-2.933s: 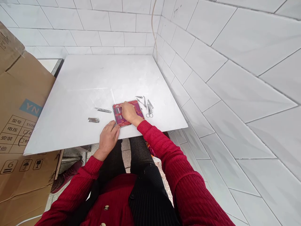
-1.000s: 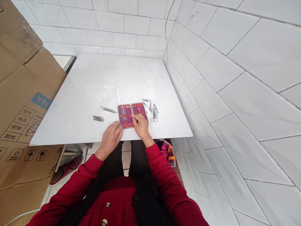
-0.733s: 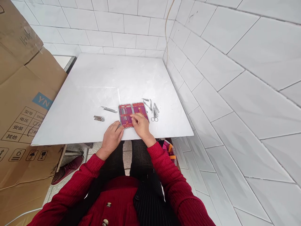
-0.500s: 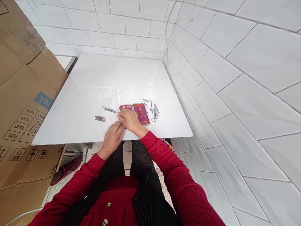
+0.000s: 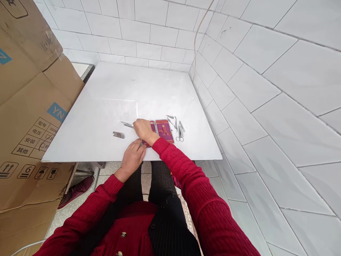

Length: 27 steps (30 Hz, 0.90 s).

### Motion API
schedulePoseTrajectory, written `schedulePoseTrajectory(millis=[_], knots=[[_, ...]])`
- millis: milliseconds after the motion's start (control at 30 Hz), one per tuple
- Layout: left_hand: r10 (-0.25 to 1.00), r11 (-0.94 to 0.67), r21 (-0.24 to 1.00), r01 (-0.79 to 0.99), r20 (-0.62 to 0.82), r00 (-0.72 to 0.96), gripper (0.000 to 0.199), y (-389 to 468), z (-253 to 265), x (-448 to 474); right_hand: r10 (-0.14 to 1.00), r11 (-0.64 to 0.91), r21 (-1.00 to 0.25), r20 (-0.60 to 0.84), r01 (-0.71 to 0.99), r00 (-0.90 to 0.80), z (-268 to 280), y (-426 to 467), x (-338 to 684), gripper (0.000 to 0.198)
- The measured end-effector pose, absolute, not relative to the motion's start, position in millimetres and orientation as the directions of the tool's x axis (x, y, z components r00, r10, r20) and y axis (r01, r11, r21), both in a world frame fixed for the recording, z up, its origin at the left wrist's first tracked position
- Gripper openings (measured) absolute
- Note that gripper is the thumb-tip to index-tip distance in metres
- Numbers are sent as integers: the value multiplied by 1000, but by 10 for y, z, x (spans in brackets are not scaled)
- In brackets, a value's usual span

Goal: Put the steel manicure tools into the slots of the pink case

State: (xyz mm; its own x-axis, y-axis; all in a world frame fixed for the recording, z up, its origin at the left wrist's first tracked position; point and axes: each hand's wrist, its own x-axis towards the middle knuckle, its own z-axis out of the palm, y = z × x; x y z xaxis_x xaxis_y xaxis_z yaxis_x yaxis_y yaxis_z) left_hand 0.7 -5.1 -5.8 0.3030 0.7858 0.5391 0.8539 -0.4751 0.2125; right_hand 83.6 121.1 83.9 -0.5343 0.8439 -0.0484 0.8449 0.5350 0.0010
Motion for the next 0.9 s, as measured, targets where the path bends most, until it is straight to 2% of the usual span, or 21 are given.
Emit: schedulePoseTrajectory(millis=[300, 667, 800, 900], knots=[[783, -480, 215, 851, 541, 305, 23, -54, -39, 14, 851, 525, 7, -15, 851, -525, 734, 1237, 796, 35], [795, -477, 237, 846, 526, 301, 25, -60, -20, 15, 824, 563, -124, 12, 817, -566, 737, 1132, 882, 30], [788, -479, 220, 850, 533, 307, 24, -60, -16, 14, 822, 569, -123, 41, 813, -568, 778, 1110, 882, 28], [784, -482, 211, 851, 538, 311, 24, -58, -15, 14, 793, 608, -83, 12, 789, -610, 797, 1119, 846, 29]])
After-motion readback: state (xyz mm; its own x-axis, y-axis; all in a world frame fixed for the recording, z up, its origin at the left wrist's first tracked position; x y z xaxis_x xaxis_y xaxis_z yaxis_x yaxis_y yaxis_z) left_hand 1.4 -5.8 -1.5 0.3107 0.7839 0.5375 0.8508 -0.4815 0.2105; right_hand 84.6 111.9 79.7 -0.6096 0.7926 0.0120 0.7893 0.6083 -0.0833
